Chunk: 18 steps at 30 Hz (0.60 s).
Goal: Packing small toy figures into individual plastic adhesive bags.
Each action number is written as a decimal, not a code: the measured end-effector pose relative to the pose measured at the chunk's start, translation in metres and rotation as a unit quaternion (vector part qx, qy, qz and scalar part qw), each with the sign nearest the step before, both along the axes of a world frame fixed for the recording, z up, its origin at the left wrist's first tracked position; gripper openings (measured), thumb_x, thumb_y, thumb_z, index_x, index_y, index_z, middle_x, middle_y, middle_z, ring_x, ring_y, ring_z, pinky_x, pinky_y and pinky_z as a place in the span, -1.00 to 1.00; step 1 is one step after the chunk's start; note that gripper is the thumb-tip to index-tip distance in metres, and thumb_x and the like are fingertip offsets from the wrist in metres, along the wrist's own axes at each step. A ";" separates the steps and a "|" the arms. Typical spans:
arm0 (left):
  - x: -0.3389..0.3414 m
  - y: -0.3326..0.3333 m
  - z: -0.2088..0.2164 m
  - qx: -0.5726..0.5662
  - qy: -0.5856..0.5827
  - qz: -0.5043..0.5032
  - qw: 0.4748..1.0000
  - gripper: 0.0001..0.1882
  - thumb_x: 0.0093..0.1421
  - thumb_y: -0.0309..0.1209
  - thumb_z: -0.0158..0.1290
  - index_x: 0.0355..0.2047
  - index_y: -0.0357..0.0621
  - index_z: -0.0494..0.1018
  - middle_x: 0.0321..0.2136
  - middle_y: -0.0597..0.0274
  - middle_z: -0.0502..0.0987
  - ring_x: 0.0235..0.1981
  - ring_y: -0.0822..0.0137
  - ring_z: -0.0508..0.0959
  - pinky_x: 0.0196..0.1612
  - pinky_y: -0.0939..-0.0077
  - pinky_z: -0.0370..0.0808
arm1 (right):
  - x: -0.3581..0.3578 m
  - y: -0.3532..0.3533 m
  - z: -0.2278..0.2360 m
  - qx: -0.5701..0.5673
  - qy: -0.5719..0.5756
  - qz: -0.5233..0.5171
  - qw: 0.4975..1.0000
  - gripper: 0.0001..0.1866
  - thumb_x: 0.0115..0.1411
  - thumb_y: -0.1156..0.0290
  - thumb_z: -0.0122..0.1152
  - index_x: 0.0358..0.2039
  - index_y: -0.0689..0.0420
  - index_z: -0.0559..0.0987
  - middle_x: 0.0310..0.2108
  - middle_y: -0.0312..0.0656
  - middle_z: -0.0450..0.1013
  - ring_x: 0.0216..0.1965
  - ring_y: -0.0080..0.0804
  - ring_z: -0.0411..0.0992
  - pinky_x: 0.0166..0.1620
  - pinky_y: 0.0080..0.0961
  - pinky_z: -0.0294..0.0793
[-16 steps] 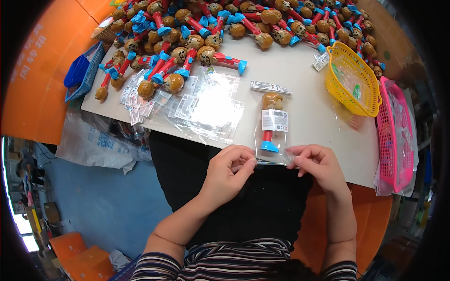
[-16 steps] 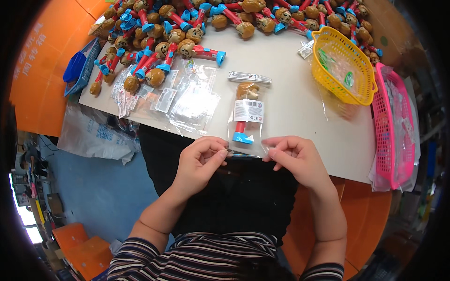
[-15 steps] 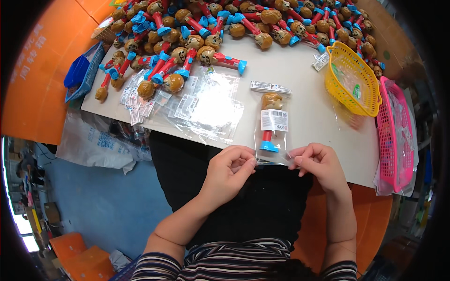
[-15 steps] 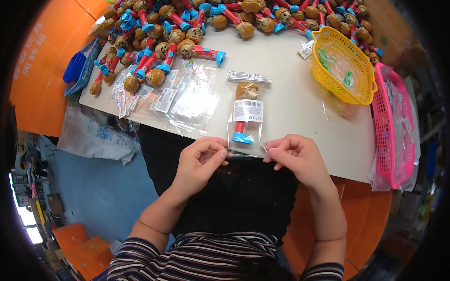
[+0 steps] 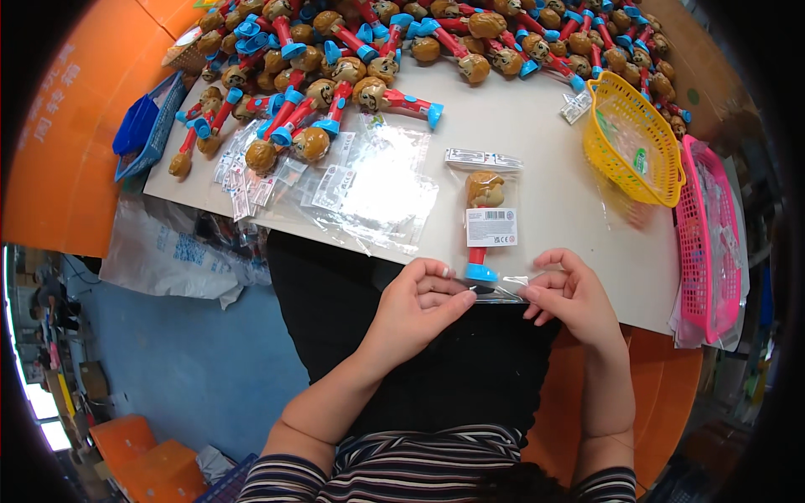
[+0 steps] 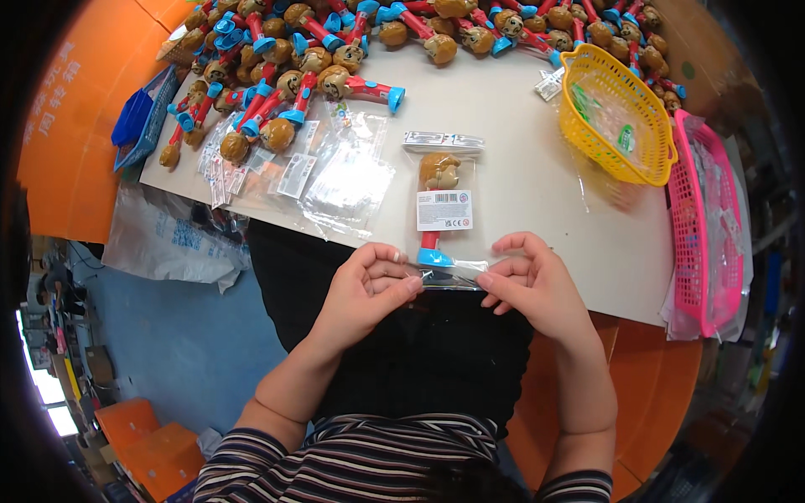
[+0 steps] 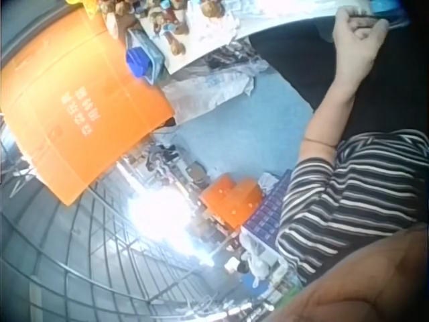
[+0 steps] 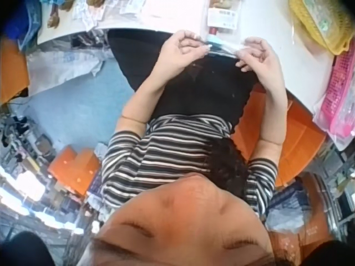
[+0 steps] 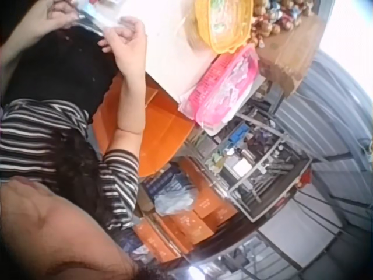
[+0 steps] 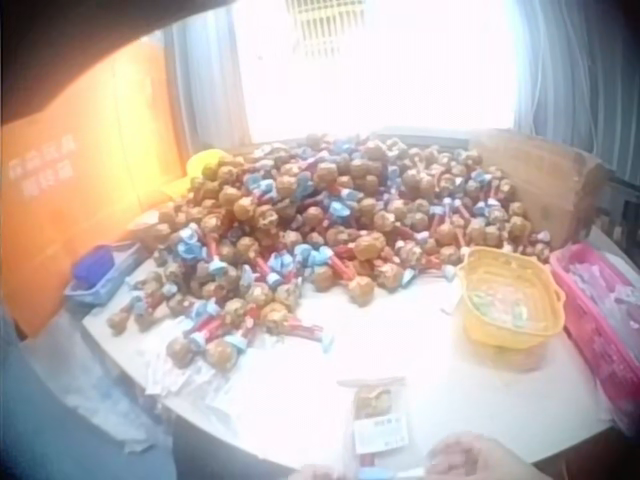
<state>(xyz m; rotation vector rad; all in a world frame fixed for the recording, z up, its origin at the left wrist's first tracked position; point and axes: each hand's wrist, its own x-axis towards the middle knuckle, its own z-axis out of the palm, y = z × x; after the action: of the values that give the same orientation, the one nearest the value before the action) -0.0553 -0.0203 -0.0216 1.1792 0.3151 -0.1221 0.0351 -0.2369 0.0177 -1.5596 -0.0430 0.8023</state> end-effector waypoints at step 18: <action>-0.024 -0.004 -0.002 0.023 -0.049 -0.105 0.993 -0.68 0.18 -0.59 0.13 -0.14 -0.21 0.24 -0.33 0.21 0.54 -0.24 0.48 0.57 -0.19 0.65 0.50 | -0.049 0.025 -0.017 0.092 -0.054 -0.109 0.988 -0.30 0.08 0.66 0.21 0.21 0.22 0.16 -0.23 -0.07 0.52 -0.23 -0.39 0.52 -0.15 -0.57 0.52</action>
<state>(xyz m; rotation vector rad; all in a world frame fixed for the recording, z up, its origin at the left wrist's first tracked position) -0.0791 -0.0241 -0.0239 1.2582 0.1075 -0.2408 -0.0140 -0.2123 0.0012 -1.4024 -0.0239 0.5261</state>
